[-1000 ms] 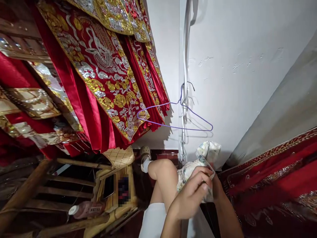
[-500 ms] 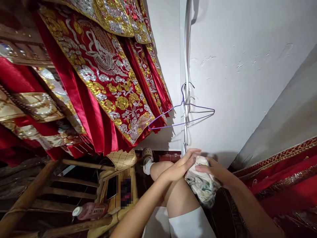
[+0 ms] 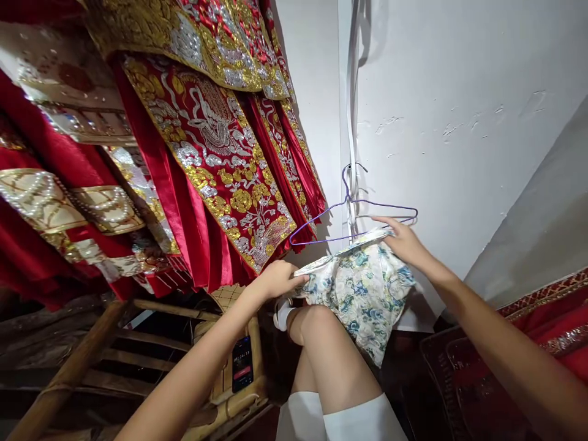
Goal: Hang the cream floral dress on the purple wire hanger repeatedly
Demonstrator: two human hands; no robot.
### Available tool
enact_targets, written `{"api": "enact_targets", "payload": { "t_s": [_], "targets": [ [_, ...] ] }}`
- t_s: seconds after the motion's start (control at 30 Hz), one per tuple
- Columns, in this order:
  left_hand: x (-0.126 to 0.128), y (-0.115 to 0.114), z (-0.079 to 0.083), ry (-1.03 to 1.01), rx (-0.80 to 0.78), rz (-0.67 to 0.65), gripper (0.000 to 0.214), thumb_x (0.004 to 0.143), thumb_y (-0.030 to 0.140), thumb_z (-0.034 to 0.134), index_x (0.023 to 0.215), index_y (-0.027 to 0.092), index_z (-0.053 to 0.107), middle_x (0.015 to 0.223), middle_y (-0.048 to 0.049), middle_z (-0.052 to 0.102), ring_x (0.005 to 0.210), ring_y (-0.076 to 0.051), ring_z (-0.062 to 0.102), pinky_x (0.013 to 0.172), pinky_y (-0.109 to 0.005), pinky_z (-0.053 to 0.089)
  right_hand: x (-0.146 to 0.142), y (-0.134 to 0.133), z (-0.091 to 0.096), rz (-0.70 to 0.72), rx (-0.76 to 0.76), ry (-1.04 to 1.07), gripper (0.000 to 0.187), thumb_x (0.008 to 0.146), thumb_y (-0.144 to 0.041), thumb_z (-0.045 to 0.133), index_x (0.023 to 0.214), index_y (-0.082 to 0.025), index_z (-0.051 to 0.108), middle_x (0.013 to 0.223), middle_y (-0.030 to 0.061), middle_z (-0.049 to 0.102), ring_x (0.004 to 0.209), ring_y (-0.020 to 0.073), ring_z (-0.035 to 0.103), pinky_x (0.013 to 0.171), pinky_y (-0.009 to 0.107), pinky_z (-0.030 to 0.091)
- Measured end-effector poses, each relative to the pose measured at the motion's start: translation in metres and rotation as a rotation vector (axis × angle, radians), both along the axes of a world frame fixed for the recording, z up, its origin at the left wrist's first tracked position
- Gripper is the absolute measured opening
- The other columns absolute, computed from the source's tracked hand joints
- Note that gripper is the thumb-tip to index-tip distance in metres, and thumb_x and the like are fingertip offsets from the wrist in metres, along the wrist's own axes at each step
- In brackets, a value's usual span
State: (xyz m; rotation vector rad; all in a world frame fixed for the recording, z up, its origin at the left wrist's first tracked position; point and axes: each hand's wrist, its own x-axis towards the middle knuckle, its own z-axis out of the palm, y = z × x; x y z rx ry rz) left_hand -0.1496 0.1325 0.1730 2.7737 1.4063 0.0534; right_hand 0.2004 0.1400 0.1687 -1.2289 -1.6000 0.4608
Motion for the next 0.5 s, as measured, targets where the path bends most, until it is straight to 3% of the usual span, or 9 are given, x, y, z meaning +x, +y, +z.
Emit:
{"api": "enact_targets", "payload": {
  "t_s": [0.1,0.2,0.37,0.5],
  "targets": [
    [-0.009,-0.002,-0.003,-0.016,-0.036,0.104,0.036,0.094,0.042,0.053,0.067,0.020,0.064,0.074,-0.0125,0.071,0.072,-0.027,0.066,0.069,-0.033,0.043,-0.014,0.021,-0.029,0.031,-0.050,-0.020,0.049,0.072,-0.017,0.052,0.116,-0.020,0.073,0.118,0.0072,0.074,0.109,0.0275,0.065,0.098,0.039,0.048],
    [-0.012,-0.004,-0.007,-0.081,0.016,0.165,0.020,0.090,0.035,0.057,0.077,0.020,0.062,0.083,-0.0143,0.070,0.085,-0.031,0.066,0.078,-0.038,0.047,-0.011,0.012,-0.042,0.046,-0.076,0.009,0.041,0.069,-0.016,0.050,0.101,-0.019,0.075,0.097,0.0047,0.077,0.093,0.0256,0.066,0.086,0.035,0.049],
    [0.002,0.002,0.009,-0.471,0.105,0.066,0.013,0.090,0.033,0.051,0.086,0.021,0.053,0.096,-0.0142,0.066,0.098,-0.031,0.061,0.094,-0.045,0.046,0.006,-0.029,-0.028,0.121,-0.146,0.170,0.029,0.068,-0.019,0.054,0.088,-0.018,0.075,0.079,0.0022,0.073,0.077,0.0226,0.064,0.066,0.028,0.047],
    [0.028,0.018,0.027,-0.878,-0.063,-0.015,0.017,0.087,0.038,0.057,0.085,0.021,0.052,0.095,-0.0089,0.067,0.096,-0.026,0.062,0.090,-0.038,0.046,0.002,-0.055,-0.010,0.201,-0.177,0.121,0.017,0.071,-0.022,0.056,0.077,-0.019,0.072,0.077,0.0034,0.072,0.079,0.0230,0.064,0.067,0.028,0.047]
  ]
}}
